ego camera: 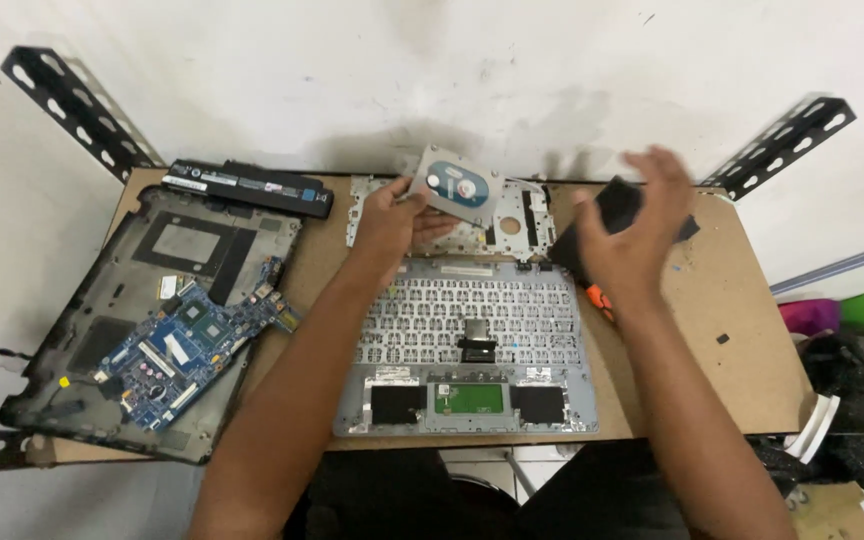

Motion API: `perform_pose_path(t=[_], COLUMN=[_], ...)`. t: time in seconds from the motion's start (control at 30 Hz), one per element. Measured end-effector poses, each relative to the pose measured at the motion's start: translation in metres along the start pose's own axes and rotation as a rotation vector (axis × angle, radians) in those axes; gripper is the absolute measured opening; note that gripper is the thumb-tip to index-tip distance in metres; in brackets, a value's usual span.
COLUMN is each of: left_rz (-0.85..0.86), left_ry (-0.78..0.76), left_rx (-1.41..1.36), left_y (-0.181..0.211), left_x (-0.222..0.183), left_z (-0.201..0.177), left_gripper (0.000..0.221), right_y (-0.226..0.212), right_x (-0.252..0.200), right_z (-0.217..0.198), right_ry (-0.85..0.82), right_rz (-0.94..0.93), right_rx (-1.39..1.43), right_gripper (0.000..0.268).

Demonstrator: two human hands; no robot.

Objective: Reassembling internal laptop components including the motherboard and hard drive into the chassis.

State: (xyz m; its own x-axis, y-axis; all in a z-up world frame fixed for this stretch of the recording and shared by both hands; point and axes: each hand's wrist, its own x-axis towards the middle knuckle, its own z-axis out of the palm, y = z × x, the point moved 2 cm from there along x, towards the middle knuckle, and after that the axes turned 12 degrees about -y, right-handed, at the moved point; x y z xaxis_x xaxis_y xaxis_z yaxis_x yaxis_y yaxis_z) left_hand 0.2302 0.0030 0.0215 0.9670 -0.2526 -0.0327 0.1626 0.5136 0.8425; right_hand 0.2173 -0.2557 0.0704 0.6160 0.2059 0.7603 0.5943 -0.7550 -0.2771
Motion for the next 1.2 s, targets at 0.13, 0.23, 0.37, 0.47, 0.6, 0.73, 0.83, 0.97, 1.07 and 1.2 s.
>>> perform_pose_path(t=[0.13,0.23,0.37,0.47,0.6,0.73,0.83,0.97,1.07,1.2], left_rz=[0.046,0.096,0.185,0.250,0.286,0.256,0.259,0.248,0.257,0.261], left_ry=[0.060,0.089,0.075,0.059,0.086,0.105,0.108,0.118,0.113,0.110], left_rx=[0.046,0.051,-0.018,0.004,0.013,-0.056,-0.077,-0.080,-0.095,-0.073], left_y=[0.006,0.004,0.003,0.001,0.000,0.001,-0.002,-0.002,-0.003,-0.010], left_x=[0.002,0.003,-0.003,0.000,-0.004,-0.003,-0.001,-0.001,0.001,0.001], left_z=[-0.011,-0.021,-0.023,-0.023,-0.019,-0.012,-0.016,-0.015,-0.014,-0.017], left_gripper=[0.042,0.040,0.038,0.036,0.037,0.028,0.025,0.025,0.025,0.024], right_y=[0.057,0.069,0.042,0.030,0.035,0.017,0.012,0.011,0.016,0.007], right_x=[-0.020,-0.033,-0.038,-0.036,-0.040,-0.034,-0.033,-0.031,-0.033,-0.031], right_z=[-0.013,0.000,0.009,0.003,0.005,-0.003,-0.005,-0.006,-0.008,-0.013], right_ry=[-0.074,-0.209,-0.257,-0.304,-0.606,-0.725,-0.709,-0.718,-0.725,-0.782], right_rz=[0.590,0.836,0.550,0.466,0.404,0.479,0.447,0.500,0.507,0.519], right_rx=[0.157,0.219,0.185,0.160,0.017,0.058,0.107,0.180,0.222,0.264], right_gripper=[0.069,0.079,0.039,0.026,0.047,0.052,0.050,0.039,0.038,0.046])
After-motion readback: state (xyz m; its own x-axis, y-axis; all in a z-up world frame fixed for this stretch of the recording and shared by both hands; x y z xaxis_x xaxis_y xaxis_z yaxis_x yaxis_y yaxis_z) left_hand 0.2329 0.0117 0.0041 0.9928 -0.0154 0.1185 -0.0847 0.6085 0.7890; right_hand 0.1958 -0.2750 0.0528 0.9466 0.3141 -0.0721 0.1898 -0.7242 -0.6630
